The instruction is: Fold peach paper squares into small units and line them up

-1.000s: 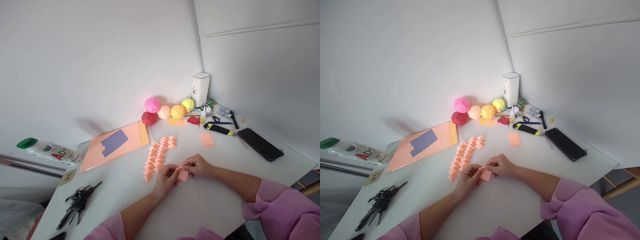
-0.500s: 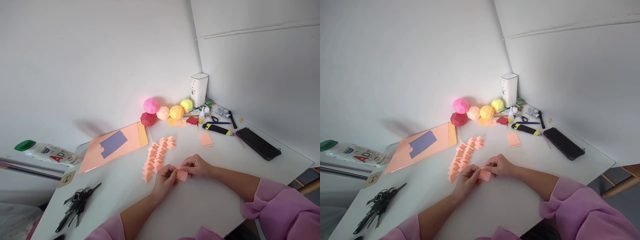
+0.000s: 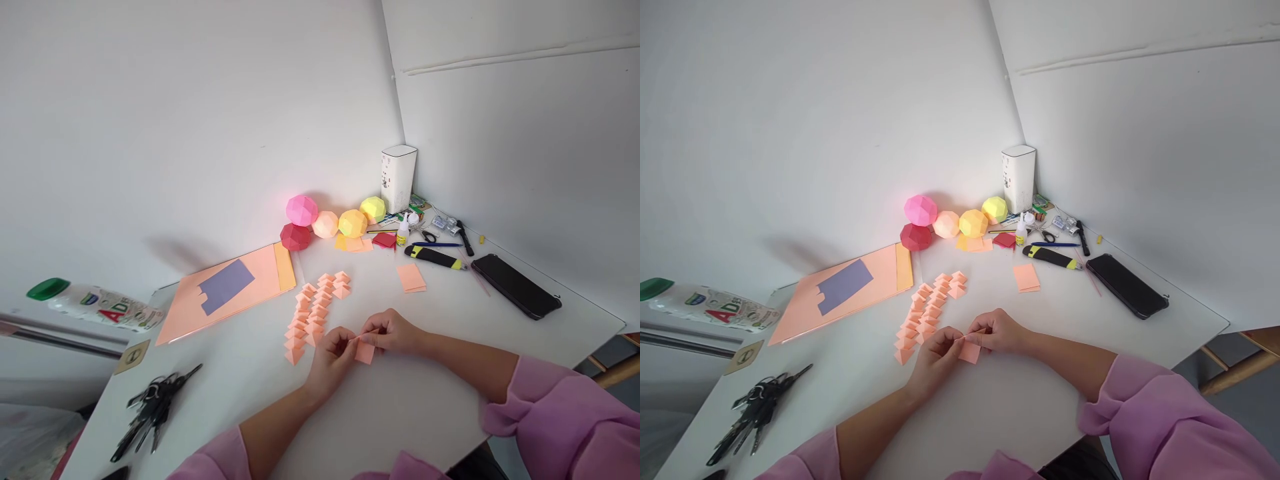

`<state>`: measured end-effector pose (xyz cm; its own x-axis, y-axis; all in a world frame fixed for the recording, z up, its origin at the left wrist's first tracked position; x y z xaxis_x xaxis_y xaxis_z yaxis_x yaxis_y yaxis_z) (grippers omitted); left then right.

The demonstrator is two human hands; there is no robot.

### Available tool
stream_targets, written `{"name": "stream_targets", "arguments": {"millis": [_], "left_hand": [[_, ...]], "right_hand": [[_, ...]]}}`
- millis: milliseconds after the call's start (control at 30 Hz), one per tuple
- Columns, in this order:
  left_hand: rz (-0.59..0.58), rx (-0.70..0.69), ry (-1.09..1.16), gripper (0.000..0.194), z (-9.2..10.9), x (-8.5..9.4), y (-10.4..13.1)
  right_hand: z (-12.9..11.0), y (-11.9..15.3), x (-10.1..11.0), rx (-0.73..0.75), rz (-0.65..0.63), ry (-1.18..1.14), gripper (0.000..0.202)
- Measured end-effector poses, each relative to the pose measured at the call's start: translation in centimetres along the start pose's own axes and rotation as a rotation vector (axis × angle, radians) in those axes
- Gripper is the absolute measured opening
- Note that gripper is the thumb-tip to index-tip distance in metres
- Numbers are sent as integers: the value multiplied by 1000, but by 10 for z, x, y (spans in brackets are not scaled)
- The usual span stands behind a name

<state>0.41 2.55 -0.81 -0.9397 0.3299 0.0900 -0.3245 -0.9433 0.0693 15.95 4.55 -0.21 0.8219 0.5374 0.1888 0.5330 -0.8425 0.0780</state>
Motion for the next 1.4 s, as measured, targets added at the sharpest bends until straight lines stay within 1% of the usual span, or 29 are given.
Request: {"name": "stream_targets", "arguments": {"millis": [133,300,467,567,767,967,1067,1167,1300,1400], "left_hand": [[44,28,40,22,1,3,1],[81,27,-13,22,5,6,2],[19,28,-21,19,6,1,1],[23,36,-32,18,6,0,1],[78,60,6,14,7,4,3],[116,14,74,16,10,7,3],[53,15,65,19,8,3,2],[-18,44,-10,23,4,-1,1],[-21,28,-59,23,3,-2,0],[-13,12,-52,23,4,-1,1]], "right_hand": [[0,0,0,17,9,-11,27],[-1,0,0,25,18,-26,24],[-6,1,-2,39,11,59,21],[-7,1,-3,64,2,96,21],[-6,3,-1,50,17,1,19],[-7,3,2,30,70,-22,14],[-7,2,1,54,65,16,13],[-7,0,-2,92,55,42,11],[-7,0,-5,107,54,43,9],[-7,0,-4,101,80,50,5]]}}
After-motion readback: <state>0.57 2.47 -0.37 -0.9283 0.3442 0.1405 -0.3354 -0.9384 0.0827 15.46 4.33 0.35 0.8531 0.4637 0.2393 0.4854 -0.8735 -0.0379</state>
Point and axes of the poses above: each hand's wrist, its own y-axis away from the middle knuckle, its own x-axis out of the back of the hand, z = x × y, the point moved 4 cm from there along -y, towards the middle knuckle, and after that the axes turned 1 degree about x, right-handed, at the moved point
